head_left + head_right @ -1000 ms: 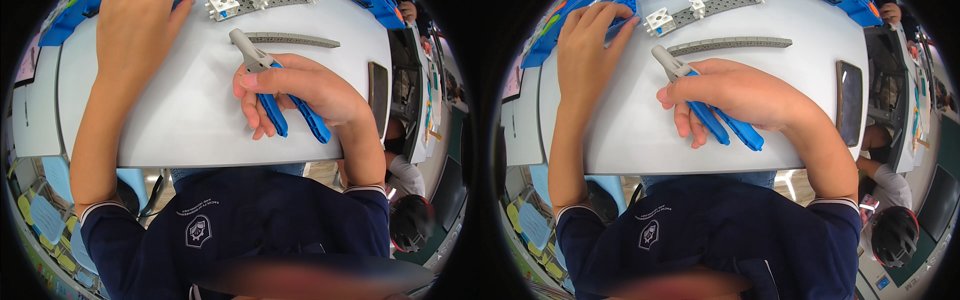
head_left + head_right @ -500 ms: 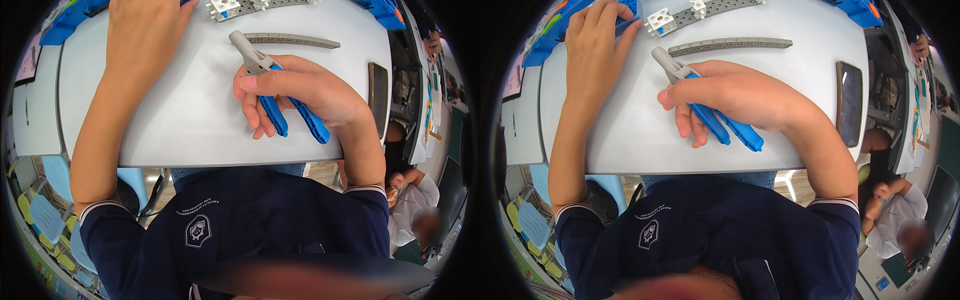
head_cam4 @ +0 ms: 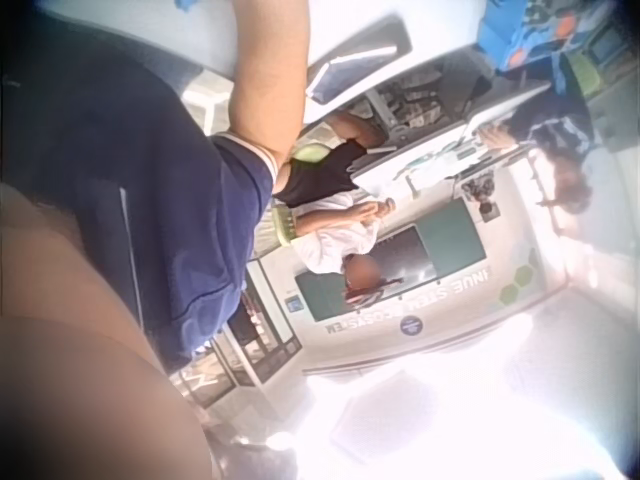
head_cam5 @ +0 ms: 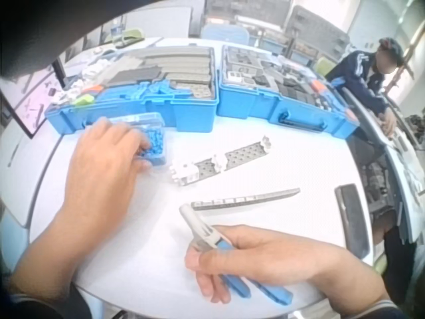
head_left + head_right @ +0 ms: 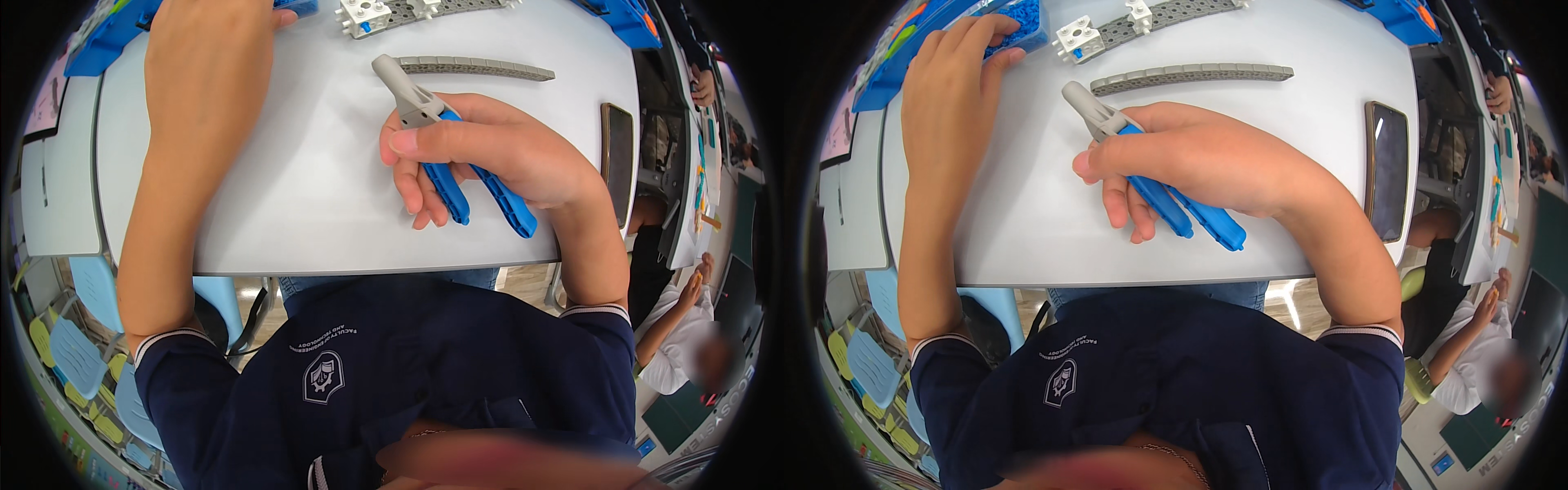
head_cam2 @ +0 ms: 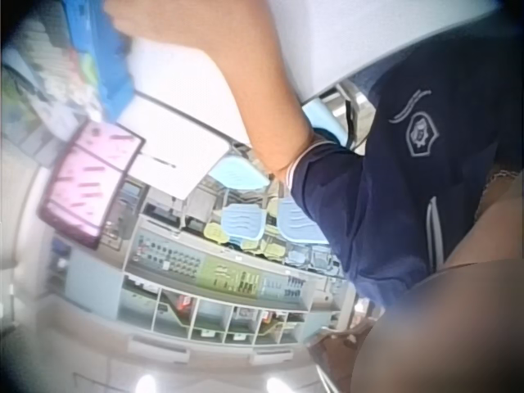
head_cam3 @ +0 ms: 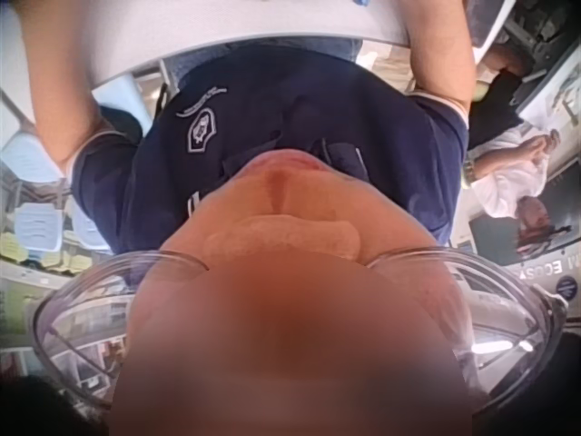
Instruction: The person assembles a small LEGO structure using gray and white bricks, a blue connector, and a blue tool. They reference a tablet for instructions, select pieces from a blue storage case, and use the tool to secure components. The assembly progresses incrementally with visible additions to the structure.
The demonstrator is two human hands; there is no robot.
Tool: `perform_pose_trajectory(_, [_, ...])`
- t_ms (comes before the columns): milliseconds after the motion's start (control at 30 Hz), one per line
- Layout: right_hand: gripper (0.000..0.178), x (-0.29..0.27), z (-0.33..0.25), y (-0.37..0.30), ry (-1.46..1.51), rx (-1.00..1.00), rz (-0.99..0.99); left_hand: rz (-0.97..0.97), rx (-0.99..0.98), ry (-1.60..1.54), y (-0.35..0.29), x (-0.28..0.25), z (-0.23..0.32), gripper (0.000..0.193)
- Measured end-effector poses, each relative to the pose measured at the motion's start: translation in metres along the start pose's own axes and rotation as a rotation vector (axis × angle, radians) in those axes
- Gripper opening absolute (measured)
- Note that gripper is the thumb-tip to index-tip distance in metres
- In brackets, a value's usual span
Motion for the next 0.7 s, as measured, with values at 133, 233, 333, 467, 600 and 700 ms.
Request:
perform_pose_trajectory(133, [0.034,0.0003,0.0001,-0.0002,0.002,-0.014,0.005,-0.010,-0.035,-0.014,0.0012,0.0000,-0.0024,0.014])
perform_pose_trajectory(233, [0.035,0.0007,0.0010,0.0009,-0.023,-0.007,0.003,0.005,-0.033,-0.038,0.0025,-0.0007,-0.0024,0.012])
perform_pose_trajectory(333, [0.035,0.0005,0.0007,0.0001,-0.011,-0.017,0.001,0.038,-0.018,-0.072,0.0038,-0.0007,-0.0016,0.012])
perform_pose_trajectory(467, [0.035,0.0006,0.0002,0.0006,-0.020,-0.023,-0.008,0.051,-0.032,-0.096,0.0032,-0.0006,-0.0005,0.012])
perform_pose_trajectory(600, [0.034,-0.0009,-0.0012,-0.0010,-0.008,-0.033,0.016,0.082,-0.044,-0.057,0.0047,-0.0045,0.0023,0.011])
perform_pose_trajectory(700, [0.034,-0.0018,-0.0027,-0.0026,0.026,-0.040,0.040,0.055,-0.141,-0.235,0.0047,-0.0083,0.0043,0.017])
Point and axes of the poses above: each hand's wrist, its own y-axis towards the middle knuckle, its own x-axis out of the palm, z = x × y, the point moved 3 cm from there along y, towards the middle knuckle, and after that the axes turned 4 degrees about z, right-handed, at the moved point
